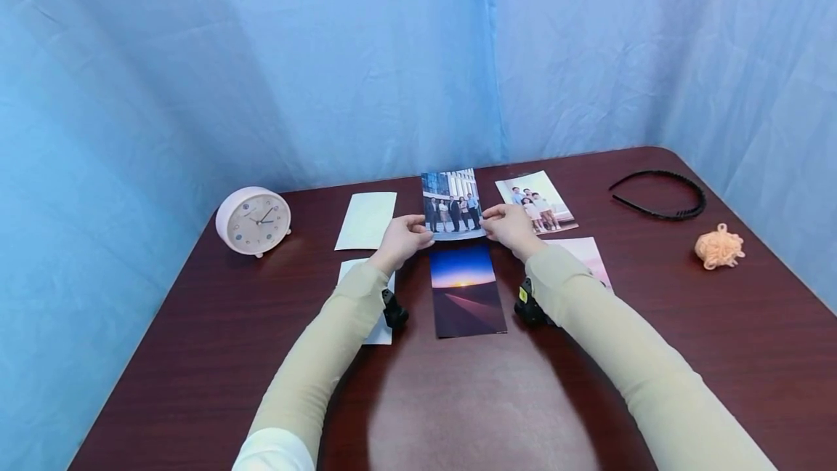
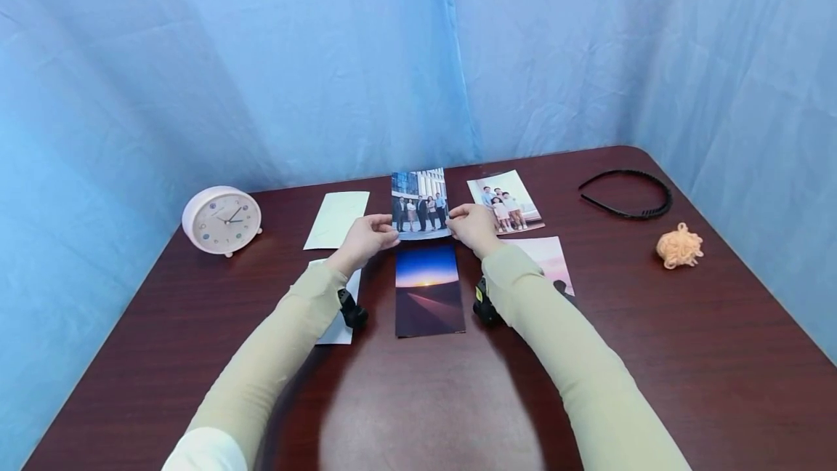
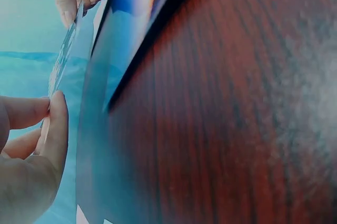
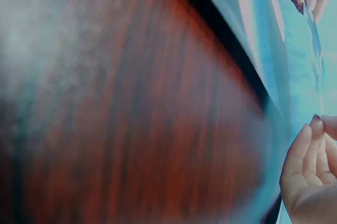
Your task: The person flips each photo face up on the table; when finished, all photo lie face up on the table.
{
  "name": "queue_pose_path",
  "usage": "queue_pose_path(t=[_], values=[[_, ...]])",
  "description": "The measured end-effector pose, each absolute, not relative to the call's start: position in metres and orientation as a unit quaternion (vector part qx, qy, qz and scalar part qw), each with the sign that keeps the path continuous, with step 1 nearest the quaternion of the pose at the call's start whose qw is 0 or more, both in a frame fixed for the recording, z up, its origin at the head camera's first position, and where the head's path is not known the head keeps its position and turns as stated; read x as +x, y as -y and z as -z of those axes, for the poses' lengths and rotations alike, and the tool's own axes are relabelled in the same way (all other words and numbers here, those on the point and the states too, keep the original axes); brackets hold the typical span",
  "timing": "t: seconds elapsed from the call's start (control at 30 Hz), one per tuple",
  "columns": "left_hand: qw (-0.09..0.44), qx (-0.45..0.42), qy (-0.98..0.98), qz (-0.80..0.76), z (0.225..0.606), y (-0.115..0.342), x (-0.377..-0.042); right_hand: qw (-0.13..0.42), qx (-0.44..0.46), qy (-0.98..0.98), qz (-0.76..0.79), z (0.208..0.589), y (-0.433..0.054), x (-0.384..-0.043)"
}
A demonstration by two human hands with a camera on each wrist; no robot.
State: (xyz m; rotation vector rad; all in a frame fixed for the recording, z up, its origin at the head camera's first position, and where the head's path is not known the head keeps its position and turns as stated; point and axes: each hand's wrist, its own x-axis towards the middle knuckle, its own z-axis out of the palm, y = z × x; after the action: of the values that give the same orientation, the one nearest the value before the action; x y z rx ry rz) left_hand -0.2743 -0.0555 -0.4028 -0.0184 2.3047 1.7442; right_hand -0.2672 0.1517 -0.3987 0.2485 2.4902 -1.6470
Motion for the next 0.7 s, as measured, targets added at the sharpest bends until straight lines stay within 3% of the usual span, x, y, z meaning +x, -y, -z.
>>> queue_pose_path(t=[0.7], values=[[0.148, -0.04, -0.814, -0.561, 0.415, 0.053, -0.28, 0.093, 0.086, -0.875, 0.468, 0.401, -0.15, -0.27]])
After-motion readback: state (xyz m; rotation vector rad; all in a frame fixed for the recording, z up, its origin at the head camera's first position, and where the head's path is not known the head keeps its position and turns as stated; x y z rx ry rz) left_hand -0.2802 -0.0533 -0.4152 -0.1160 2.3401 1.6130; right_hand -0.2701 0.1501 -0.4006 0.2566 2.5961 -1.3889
